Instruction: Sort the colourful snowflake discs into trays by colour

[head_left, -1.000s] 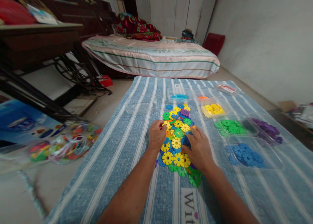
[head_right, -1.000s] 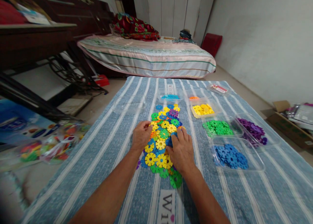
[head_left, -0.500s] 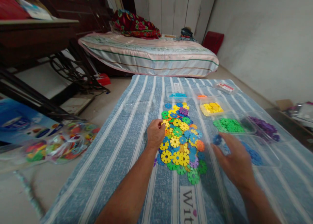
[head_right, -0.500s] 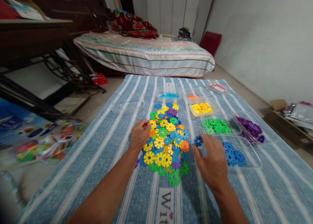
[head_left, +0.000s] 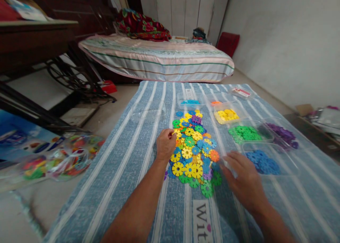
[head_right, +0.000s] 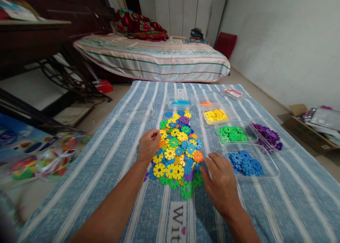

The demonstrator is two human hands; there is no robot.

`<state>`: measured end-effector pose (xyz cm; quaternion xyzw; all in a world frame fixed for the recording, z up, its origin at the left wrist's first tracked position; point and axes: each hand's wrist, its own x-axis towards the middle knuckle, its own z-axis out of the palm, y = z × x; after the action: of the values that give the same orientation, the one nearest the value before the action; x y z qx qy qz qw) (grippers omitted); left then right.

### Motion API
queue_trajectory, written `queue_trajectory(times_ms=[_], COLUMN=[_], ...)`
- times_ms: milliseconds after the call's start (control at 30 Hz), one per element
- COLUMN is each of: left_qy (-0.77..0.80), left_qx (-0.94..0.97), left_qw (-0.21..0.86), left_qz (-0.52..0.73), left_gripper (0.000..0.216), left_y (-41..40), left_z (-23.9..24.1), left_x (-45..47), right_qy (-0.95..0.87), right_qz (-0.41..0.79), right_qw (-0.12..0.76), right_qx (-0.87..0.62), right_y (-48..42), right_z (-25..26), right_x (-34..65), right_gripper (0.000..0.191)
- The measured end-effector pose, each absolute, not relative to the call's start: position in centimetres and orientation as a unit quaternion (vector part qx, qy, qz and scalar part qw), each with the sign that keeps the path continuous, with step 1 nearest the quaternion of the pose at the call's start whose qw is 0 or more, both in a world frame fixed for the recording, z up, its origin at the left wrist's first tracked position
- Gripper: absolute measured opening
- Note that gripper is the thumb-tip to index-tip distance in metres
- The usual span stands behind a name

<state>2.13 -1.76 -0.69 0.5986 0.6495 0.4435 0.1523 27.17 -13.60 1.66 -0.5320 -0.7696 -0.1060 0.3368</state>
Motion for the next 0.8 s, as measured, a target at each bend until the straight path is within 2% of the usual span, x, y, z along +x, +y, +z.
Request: queue_trajectory(times_ms=[233, 533, 800], left_qy=[0.646, 0.653, 0.651], left_qx=[0.594, 0.6, 0.6], left_qw=[0.162, 0.146, 0.157], left_qz=[0.451, 0.438, 0.438], left_gripper=[0.012, 0.012, 0.014], left_y=[-1.8, -1.8, -1.7], left_z=[-0.7, -0.4, -0.5], left_x=[2.1, 2.2, 1.9], right_qy=[-0.797, -0.784, -0.734], right_qz=[-0.049, -0.022, 0.072], right_qw=[0.315, 0.236, 0.296], right_qx=[-0.513, -0.574, -0.607], right_y=[-14.7, -15.3, -14.8], right_z=[0.8, -0.1, 0.0], right_x=[24.6, 23.8, 23.4], right_gripper=[0.017, 0.024, 0.009])
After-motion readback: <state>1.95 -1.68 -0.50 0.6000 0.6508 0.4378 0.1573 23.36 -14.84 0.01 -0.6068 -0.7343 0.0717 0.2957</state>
